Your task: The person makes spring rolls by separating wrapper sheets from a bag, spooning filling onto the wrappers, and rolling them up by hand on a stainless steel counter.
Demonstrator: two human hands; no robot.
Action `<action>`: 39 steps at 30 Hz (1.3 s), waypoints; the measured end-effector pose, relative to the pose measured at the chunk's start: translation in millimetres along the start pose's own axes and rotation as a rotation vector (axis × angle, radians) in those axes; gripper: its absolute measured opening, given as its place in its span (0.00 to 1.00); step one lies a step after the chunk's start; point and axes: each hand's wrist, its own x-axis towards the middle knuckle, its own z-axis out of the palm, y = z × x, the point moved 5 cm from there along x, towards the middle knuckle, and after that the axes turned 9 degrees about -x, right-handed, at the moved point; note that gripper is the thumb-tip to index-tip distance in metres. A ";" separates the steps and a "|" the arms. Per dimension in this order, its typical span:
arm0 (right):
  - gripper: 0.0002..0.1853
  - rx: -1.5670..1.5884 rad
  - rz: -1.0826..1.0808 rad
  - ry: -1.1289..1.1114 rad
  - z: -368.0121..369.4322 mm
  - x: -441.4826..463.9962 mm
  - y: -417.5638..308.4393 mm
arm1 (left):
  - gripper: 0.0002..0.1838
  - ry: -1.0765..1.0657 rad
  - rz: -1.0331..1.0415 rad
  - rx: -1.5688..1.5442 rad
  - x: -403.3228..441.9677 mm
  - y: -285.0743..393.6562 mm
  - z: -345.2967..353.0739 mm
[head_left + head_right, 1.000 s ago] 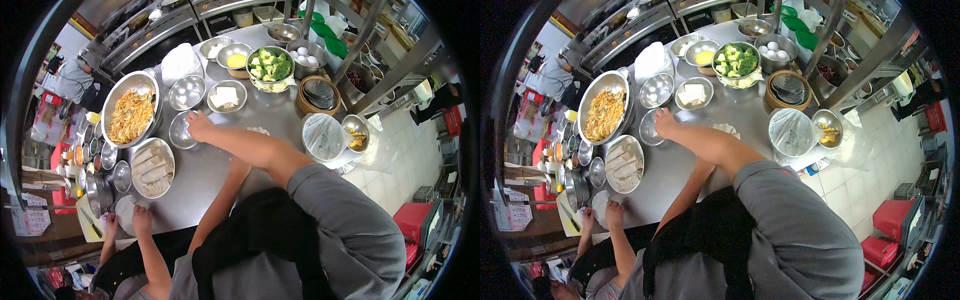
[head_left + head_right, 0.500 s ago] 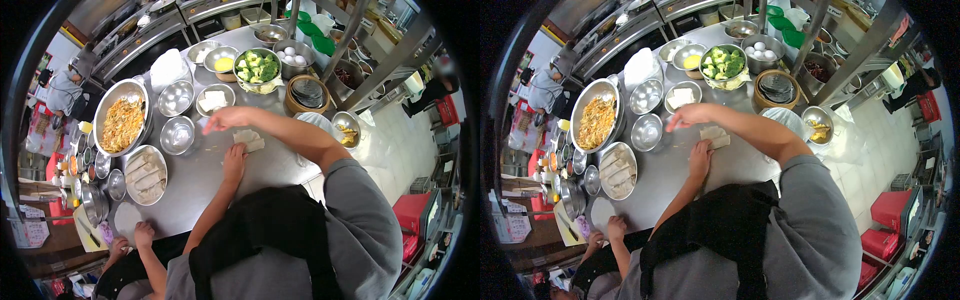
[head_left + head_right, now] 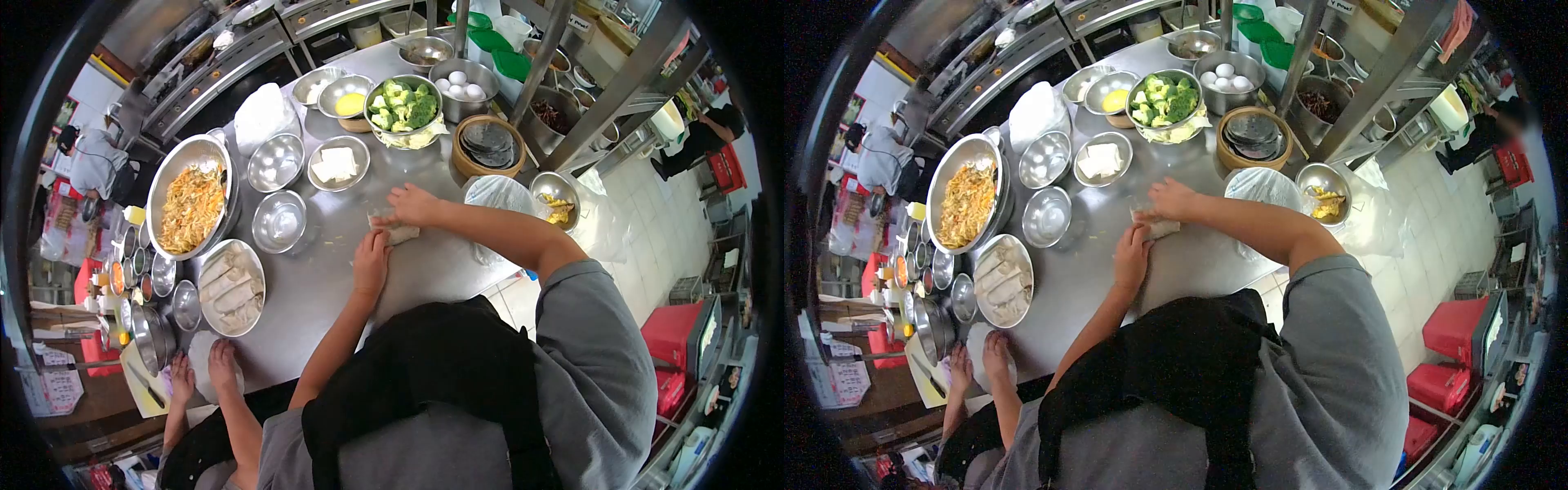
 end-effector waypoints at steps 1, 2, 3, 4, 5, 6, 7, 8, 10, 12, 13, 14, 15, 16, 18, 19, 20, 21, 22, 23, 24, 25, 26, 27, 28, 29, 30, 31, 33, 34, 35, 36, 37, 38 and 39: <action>0.24 -0.001 0.013 -0.020 0.4 4.3 2.6 | 0.20 0.008 0.021 0.005 0.4 -0.9 -1.0; 0.22 -0.003 0.025 -0.040 -4.5 7.9 5.1 | 0.20 -0.005 -0.003 -0.001 1.6 -0.8 -2.2; 0.19 0.078 0.019 -0.023 -10.8 10.0 7.1 | 0.20 -0.019 -0.028 -0.007 1.2 0.1 -2.4; 0.17 0.159 0.013 -0.007 -16.7 12.1 9.7 | 0.20 -0.034 -0.053 -0.015 0.9 0.5 -2.6; 0.18 0.239 0.005 0.008 -18.6 15.0 11.9 | 0.20 -0.038 -0.059 -0.008 1.5 2.0 -3.4; 0.17 0.205 -0.021 0.001 -13.9 17.9 7.3 | 0.20 -0.041 -0.068 -0.002 1.6 3.6 -4.1; 0.16 0.173 -0.048 -0.007 -9.0 19.4 -2.8 | 0.20 -0.045 -0.080 0.003 0.4 4.4 -5.3; 0.16 0.144 -0.073 -0.016 -10.8 19.8 -11.2 | 0.19 -0.054 -0.086 -0.004 -1.8 2.4 -4.7; 0.16 0.052 0.010 -0.079 -14.7 26.0 -5.1 | 0.19 -0.072 -0.088 -0.021 1.0 -2.3 -2.2; 0.15 0.079 0.063 -0.028 -31.3 35.2 1.1 | 0.19 -0.050 -0.068 -0.051 0.4 -0.3 -2.2; 0.15 0.155 0.075 0.060 -42.0 46.4 6.6 | 0.19 -0.041 -0.058 -0.063 0.1 0.0 -3.8; 0.15 0.230 0.085 0.150 -54.1 59.0 8.5 | 0.19 -0.055 -0.065 -0.053 0.9 0.8 -5.1; 0.15 0.270 0.057 0.174 -70.3 73.6 2.9 | 0.19 -0.069 -0.074 -0.042 1.6 2.4 -6.0; 0.14 0.310 0.028 0.197 -87.5 90.5 -4.6 | 0.19 -0.083 -0.083 -0.030 2.4 4.0 -6.8; 0.14 0.393 0.007 0.211 -109.0 123.0 -29.8 | 0.17 -0.086 -0.123 0.027 0.9 0.0 -1.8; 0.14 0.370 -0.016 0.174 -116.2 138.4 -44.7 | 0.17 -0.087 -0.141 0.056 0.4 -3.4 0.5; 0.14 0.346 -0.036 0.135 -122.4 153.6 -58.1 | 0.17 -0.104 -0.152 0.071 -0.8 -6.9 2.8; 0.14 0.290 -0.011 0.106 -119.8 172.0 -68.3 | 0.17 -0.122 -0.163 0.085 -4.1 -11.1 6.0; 0.13 0.235 0.017 0.075 -105.9 193.3 -79.0 | 0.17 -0.143 -0.175 0.097 -7.5 -15.7 9.4; 0.13 0.185 0.054 0.082 -87.7 213.4 -87.0 | 0.17 -0.077 -0.110 0.077 -9.9 -18.3 10.4; 0.13 0.136 0.091 0.087 -69.8 233.1 -95.1 | 0.17 -0.009 -0.046 0.056 -12.2 -21.3 12.3; 0.12 0.092 0.136 0.131 -47.6 251.9 -102.5 | 0.17 0.060 0.015 0.035 -10.9 -15.9 7.8; 0.12 0.117 0.148 0.129 -46.6 254.4 -104.1 | 0.17 0.071 -0.054 -0.022 -11.1 -14.8 6.0; 0.12 0.142 0.159 0.128 -45.2 257.1 -105.8 | 0.17 0.080 -0.126 -0.080 -14.0 -13.4 4.4; 0.11 0.239 0.144 0.081 -41.3 260.9 -103.1 | 0.18 0.087 -0.197 -0.137 -17.8 -12.7 2.0; 0.12 0.358 0.159 0.018 -65.6 246.8 -92.6 | 0.18 0.016 -0.207 -0.066 -16.6 -12.0 2.4; 0.13 0.474 0.182 -0.044 -94.3 230.2 -81.4 | 0.18 -0.057 -0.213 0.003 -12.0 -12.4 3.2; 0.14 0.723 0.163 -0.031 -89.7 226.8 -71.9 | 0.18 -0.135 -0.215 0.071 -7.9 -11.6 4.0; 0.18 1.222 0.133 0.003 -79.4 225.0 -38.3 | 0.19 -0.077 -0.167 0.007 -2.4 -9.2 2.5; 0.19 1.582 0.140 -0.172 -63.9 215.9 -24.5 | 0.19 -0.051 -0.142 -0.028 -0.8 -6.1 2.1; 0.21 1.938 0.145 -0.354 -51.2 198.5 -15.0 | 0.19 -0.061 -0.147 -0.027 -0.7 -5.9 3.5; 0.20 1.997 0.157 -0.355 -57.5 166.7 -3.1 | 0.20 -0.072 -0.150 -0.025 -0.4 -6.4 3.9; 0.20 2.055 0.169 -0.354 -66.9 131.2 6.0 | 0.20 -0.082 -0.152 -0.023 0.2 -6.7 4.0; 0.21 1.992 0.274 -0.367 -56.1 106.4 14.9 | 0.21 -0.097 -0.163 -0.036 1.0 -5.9 3.6; 0.22 1.926 0.376 -0.379 -43.5 82.2 23.7 | 0.21 -0.112 -0.174 -0.049 1.7 -4.7 2.2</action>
